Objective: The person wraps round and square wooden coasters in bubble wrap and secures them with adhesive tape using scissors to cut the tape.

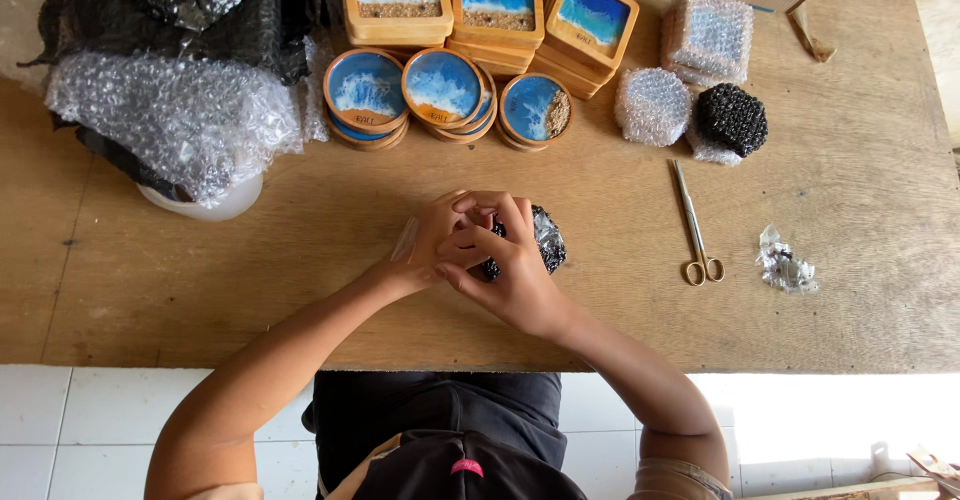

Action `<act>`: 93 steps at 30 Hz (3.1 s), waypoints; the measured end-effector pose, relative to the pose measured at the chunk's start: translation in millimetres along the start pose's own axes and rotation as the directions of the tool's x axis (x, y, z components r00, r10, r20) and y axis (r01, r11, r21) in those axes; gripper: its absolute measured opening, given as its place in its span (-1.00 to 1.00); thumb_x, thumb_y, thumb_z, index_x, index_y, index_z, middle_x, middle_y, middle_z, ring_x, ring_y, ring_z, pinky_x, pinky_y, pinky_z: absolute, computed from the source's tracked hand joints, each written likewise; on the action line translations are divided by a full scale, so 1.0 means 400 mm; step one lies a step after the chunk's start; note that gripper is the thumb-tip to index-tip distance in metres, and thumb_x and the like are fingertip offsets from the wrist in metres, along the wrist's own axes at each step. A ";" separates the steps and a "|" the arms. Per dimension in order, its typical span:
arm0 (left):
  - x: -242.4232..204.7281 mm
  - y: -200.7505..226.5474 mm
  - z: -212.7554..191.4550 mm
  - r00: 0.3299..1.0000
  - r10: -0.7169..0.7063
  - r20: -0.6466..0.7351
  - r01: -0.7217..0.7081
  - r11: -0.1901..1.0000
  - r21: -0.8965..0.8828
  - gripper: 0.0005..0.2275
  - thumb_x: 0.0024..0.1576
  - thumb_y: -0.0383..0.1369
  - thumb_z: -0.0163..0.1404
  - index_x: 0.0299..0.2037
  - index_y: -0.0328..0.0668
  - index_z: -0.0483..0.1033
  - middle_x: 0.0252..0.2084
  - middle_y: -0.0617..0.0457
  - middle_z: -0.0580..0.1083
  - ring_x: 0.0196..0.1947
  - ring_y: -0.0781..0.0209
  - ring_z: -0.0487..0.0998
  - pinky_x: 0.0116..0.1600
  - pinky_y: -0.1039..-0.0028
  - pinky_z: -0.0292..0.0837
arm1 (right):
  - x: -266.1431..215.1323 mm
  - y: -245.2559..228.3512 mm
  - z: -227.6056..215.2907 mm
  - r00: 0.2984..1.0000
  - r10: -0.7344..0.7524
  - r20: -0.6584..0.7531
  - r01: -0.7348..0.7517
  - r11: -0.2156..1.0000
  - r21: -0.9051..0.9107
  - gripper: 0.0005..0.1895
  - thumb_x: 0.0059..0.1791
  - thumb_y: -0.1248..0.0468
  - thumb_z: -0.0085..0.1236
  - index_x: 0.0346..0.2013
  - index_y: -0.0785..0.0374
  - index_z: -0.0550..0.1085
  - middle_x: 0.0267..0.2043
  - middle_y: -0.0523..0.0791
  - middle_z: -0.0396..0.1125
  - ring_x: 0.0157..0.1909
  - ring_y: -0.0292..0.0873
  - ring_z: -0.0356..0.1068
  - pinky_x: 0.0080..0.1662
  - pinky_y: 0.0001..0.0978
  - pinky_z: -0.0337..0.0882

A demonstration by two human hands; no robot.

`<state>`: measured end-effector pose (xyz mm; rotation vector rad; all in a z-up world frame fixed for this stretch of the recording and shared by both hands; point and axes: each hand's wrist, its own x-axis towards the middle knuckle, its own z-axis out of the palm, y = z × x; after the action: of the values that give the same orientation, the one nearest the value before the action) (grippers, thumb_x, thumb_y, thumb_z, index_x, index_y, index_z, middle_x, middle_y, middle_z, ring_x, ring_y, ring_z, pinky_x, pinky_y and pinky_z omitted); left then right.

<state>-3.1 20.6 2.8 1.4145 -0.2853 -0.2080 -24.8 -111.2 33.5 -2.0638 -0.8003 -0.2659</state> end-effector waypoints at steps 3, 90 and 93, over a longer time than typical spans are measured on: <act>0.026 -0.102 -0.001 0.987 0.154 -0.039 -0.141 0.961 0.236 -0.77 -0.26 -0.13 0.06 -0.55 -0.05 0.40 -0.60 0.19 0.29 -0.58 0.47 0.30 -0.53 0.66 0.25 | 0.003 -0.032 0.000 0.998 -0.043 -0.043 0.041 0.999 -0.035 -0.90 -0.17 0.25 0.18 -0.44 0.15 0.42 -0.12 -0.08 0.18 -0.17 -0.05 0.12 -0.10 -0.30 0.20; 0.000 -0.069 0.006 0.877 -0.471 0.091 0.429 0.855 0.291 -0.47 -0.28 -0.36 0.26 -0.09 -0.34 0.36 -0.44 -0.10 0.46 -0.51 0.23 0.54 -0.65 0.63 0.46 | -0.114 0.090 -0.035 0.978 0.194 -0.075 -0.203 0.970 -0.131 -0.92 -0.08 0.44 -0.06 -0.39 0.22 0.39 -0.43 -0.11 0.27 -0.38 -0.04 0.39 -0.31 -0.34 0.44; -0.013 -0.075 0.026 0.953 -0.288 0.092 0.194 0.815 0.546 -0.48 -0.26 -0.29 0.19 -0.07 -0.26 0.34 -0.38 -0.09 0.46 -0.47 0.12 0.57 -0.60 0.43 0.49 | -0.082 0.021 -0.075 0.976 0.216 -0.024 -0.218 0.970 -0.106 -0.88 -0.10 0.46 -0.02 -0.35 0.18 0.41 -0.38 -0.13 0.31 -0.34 -0.08 0.39 -0.26 -0.38 0.43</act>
<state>-10.3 7.9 -25.9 1.9964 -0.3174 -0.4918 -41.7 -153.1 30.5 -2.2284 -0.5563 -0.2039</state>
